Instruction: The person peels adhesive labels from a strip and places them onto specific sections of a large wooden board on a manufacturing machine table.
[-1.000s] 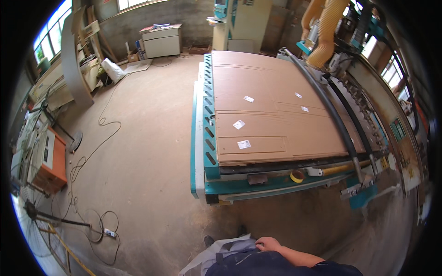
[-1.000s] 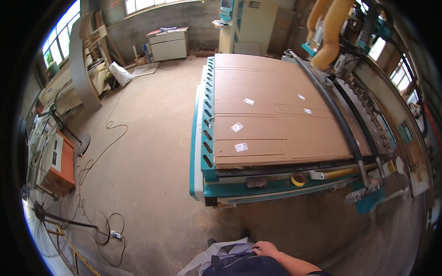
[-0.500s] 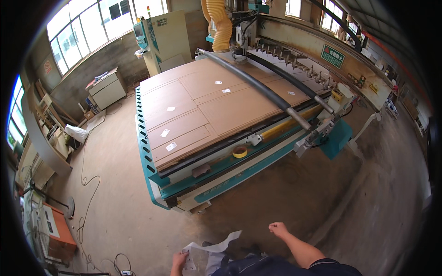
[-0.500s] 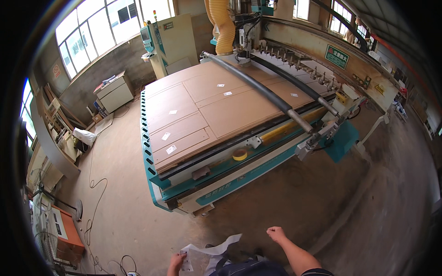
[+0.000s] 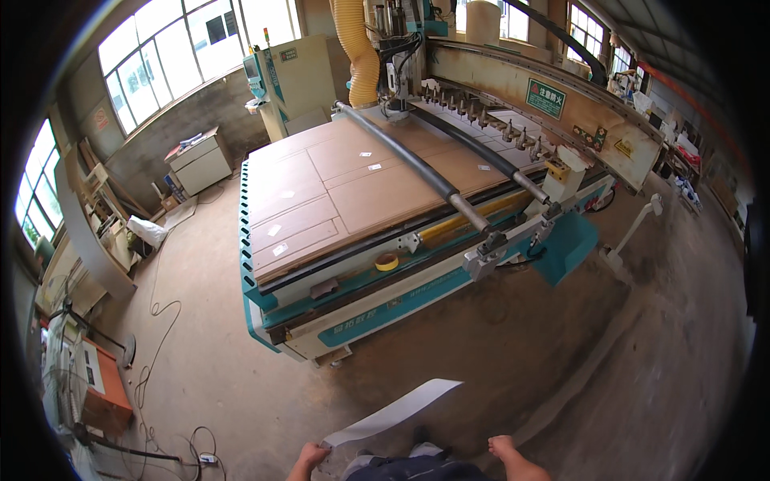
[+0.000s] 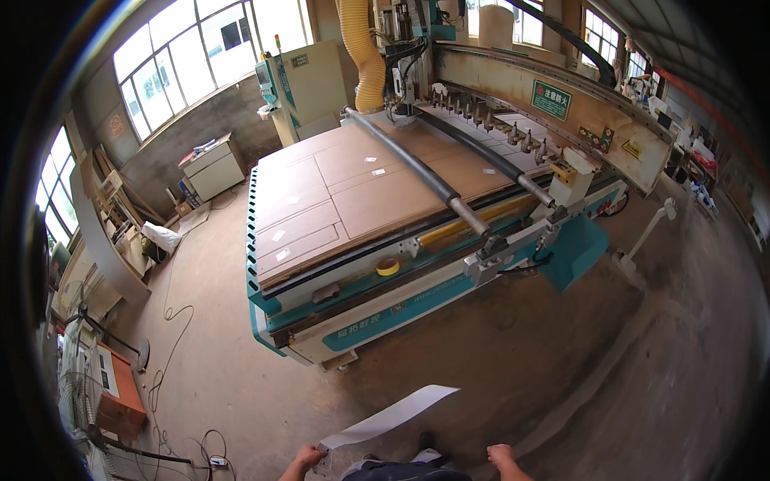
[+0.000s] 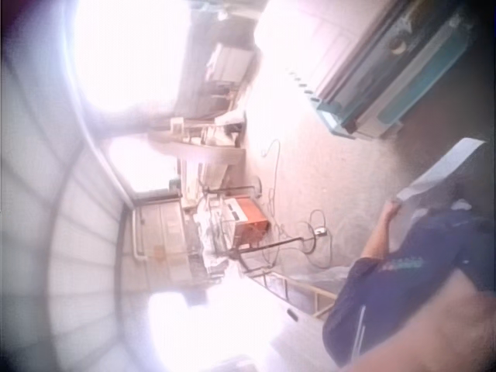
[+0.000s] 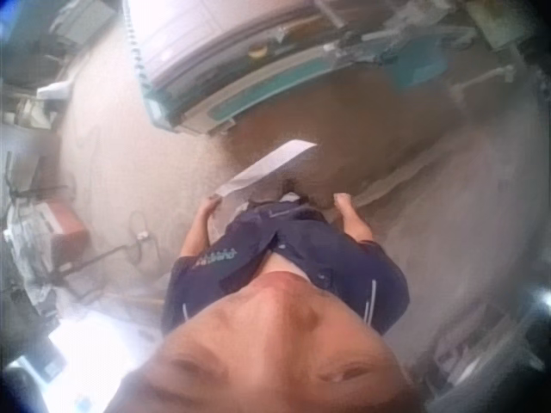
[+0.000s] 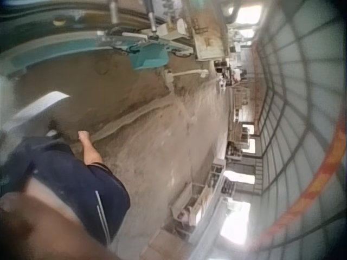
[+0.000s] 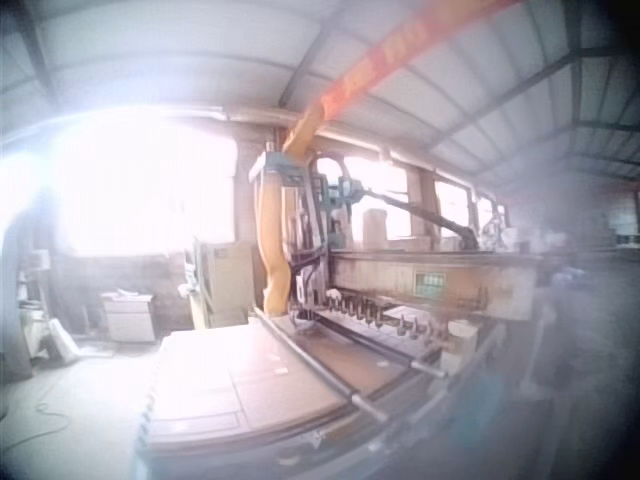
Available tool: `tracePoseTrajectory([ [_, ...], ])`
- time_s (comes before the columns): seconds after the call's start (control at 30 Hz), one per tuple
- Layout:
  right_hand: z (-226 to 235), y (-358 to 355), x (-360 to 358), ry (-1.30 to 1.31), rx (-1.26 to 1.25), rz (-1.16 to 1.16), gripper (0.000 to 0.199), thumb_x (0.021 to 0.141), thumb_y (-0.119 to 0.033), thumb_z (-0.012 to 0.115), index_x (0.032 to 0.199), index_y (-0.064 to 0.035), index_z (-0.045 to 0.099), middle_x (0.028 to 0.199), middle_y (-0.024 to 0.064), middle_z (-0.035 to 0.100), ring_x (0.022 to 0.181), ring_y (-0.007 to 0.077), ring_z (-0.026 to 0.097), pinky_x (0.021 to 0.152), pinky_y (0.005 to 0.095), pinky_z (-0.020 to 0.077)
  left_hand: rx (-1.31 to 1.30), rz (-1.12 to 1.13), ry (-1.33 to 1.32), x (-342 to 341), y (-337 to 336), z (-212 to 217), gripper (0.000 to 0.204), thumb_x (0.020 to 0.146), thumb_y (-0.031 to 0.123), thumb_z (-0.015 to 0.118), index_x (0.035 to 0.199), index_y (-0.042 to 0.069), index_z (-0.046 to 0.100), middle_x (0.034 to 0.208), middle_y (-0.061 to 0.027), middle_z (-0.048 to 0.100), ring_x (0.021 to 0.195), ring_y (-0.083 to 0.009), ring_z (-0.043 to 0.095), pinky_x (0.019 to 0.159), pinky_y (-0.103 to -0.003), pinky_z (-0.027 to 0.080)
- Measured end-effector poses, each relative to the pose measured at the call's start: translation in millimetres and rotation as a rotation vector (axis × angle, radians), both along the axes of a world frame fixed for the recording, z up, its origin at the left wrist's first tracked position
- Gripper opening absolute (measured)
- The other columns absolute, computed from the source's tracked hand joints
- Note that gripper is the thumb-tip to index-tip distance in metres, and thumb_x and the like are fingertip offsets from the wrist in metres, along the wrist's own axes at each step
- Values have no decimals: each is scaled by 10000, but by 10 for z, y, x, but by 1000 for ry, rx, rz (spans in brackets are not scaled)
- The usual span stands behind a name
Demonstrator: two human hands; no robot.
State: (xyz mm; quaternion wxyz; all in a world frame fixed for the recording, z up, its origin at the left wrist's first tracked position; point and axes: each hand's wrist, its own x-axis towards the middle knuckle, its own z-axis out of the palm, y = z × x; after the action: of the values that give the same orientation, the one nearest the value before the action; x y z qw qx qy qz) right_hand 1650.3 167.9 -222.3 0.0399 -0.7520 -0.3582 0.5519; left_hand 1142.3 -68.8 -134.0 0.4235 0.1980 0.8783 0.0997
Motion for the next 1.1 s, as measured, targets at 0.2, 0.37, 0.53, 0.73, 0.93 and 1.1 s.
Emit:
tracePoseTrajectory([
  [0.2,155,118,-544,98,92,166,88,729,-107,594,744,-35,642,669,56,613,529,142,574,413,255,417,118,218,38,102,-693,-117,372,624,325,688,736,-29,664,678,-144,640,672,-210,629,629,-329,483],
  [0.37,248,76,-1229,117,165,399,91,716,-88,582,744,-31,648,663,55,615,539,145,576,435,268,435,162,244,-23,433,-1179,12,383,666,317,681,818,-33,650,739,-147,642,704,-210,615,623,-345,477],
  [0.53,360,-246,-1978,-41,352,960,158,739,-169,593,817,-49,661,696,42,636,594,138,588,546,284,476,79,325,127,630,-2423,-848,446,690,342,661,900,-50,632,821,-197,643,781,-281,618,648,-392,480],
  [0.73,795,-1313,-2779,186,306,970,260,732,-250,638,908,-61,669,771,59,661,700,124,614,645,278,487,-21,343,46,799,-3585,-816,403,695,315,659,813,-69,641,748,-165,642,697,-248,613,616,-380,468],
  [0.93,1252,-2149,-3159,436,-34,1220,339,761,-369,641,897,-60,673,770,30,640,693,118,573,665,253,460,184,453,-201,546,-3208,-185,316,716,294,640,777,-14,666,664,-101,610,543,-204,549,471,-356,414],
  [1.1,1852,-2480,-3397,511,-292,1086,370,774,-432,621,857,-74,662,798,20,625,686,113,554,622,263,434,488,403,-256,468,-2141,452,228,763,217,661,837,1,655,707,-24,613,614,-107,533,550,-280,424],
])
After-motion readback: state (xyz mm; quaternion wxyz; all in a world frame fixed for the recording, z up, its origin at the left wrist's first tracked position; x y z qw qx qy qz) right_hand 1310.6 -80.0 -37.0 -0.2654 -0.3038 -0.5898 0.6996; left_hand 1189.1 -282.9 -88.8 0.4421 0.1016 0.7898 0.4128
